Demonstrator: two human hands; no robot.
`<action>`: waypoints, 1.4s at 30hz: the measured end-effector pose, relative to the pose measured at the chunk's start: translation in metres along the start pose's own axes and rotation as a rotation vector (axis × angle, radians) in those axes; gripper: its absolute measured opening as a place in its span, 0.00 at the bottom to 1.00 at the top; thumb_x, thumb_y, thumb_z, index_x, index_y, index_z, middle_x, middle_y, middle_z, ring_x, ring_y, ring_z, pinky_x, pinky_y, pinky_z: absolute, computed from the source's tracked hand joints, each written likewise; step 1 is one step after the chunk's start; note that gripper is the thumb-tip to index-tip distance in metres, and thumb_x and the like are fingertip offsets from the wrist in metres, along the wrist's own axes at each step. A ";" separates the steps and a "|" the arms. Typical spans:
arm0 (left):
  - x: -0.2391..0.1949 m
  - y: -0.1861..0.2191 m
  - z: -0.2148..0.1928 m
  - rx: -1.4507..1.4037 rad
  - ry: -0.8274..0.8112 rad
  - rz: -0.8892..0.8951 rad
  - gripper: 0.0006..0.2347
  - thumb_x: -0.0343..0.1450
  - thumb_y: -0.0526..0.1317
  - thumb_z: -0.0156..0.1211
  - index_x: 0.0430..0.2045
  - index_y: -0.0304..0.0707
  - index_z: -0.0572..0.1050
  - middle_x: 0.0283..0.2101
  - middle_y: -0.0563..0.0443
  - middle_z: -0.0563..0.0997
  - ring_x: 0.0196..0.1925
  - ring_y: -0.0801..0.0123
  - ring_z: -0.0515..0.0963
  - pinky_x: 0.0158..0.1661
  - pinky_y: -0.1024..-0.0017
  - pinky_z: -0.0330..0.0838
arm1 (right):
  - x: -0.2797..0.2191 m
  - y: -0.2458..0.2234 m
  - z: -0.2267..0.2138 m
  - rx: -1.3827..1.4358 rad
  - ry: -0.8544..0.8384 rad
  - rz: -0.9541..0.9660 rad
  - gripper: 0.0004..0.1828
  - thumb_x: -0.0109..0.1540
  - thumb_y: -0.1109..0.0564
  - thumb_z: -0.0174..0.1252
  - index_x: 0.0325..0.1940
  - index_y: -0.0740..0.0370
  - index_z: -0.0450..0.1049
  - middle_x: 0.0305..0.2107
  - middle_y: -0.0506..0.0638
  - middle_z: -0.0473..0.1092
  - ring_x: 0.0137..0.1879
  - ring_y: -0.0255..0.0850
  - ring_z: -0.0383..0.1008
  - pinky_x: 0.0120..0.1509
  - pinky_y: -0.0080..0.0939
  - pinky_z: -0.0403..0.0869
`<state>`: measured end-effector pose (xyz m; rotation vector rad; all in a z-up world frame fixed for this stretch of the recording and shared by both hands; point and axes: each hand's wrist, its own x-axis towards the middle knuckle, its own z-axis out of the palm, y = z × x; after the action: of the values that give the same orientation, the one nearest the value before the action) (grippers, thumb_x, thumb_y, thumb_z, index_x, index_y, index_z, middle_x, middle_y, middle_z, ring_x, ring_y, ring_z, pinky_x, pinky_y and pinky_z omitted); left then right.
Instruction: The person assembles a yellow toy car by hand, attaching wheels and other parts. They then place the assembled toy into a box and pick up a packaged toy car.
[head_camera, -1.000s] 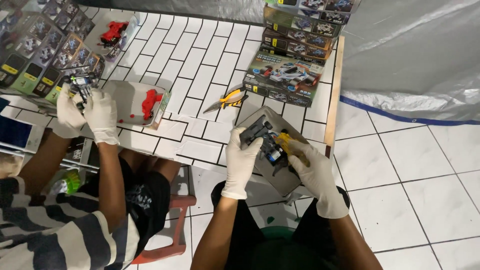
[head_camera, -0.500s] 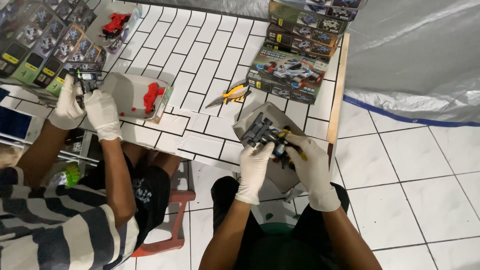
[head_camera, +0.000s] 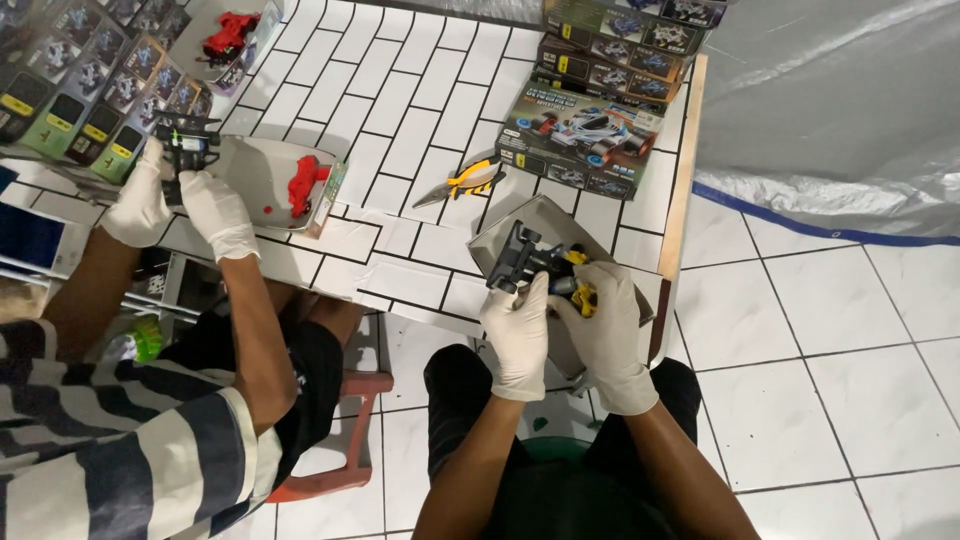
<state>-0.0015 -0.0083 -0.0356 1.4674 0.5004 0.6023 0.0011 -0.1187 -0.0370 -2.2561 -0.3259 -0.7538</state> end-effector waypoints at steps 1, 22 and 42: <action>0.001 -0.003 0.001 0.019 0.001 0.027 0.06 0.61 0.31 0.74 0.28 0.37 0.85 0.24 0.49 0.83 0.26 0.71 0.81 0.34 0.73 0.76 | -0.002 0.003 0.003 0.056 0.006 0.022 0.27 0.51 0.54 0.77 0.48 0.53 0.70 0.42 0.46 0.67 0.51 0.46 0.72 0.52 0.42 0.73; 0.031 0.034 -0.009 0.332 -0.288 0.488 0.09 0.59 0.39 0.77 0.26 0.41 0.82 0.26 0.48 0.83 0.35 0.55 0.84 0.36 0.66 0.79 | 0.019 -0.003 -0.039 0.366 -0.122 0.452 0.06 0.66 0.67 0.57 0.43 0.59 0.73 0.40 0.51 0.72 0.50 0.45 0.74 0.56 0.48 0.75; 0.018 0.060 -0.008 0.297 -0.373 0.354 0.07 0.61 0.40 0.76 0.25 0.44 0.83 0.27 0.50 0.84 0.34 0.59 0.86 0.37 0.70 0.79 | 0.030 -0.010 -0.017 0.247 -0.141 0.418 0.15 0.56 0.59 0.69 0.46 0.57 0.76 0.39 0.54 0.71 0.51 0.56 0.76 0.53 0.52 0.75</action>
<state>0.0027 0.0102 0.0242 1.9225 0.0338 0.5245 0.0142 -0.1235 -0.0038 -2.0491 -0.0063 -0.3176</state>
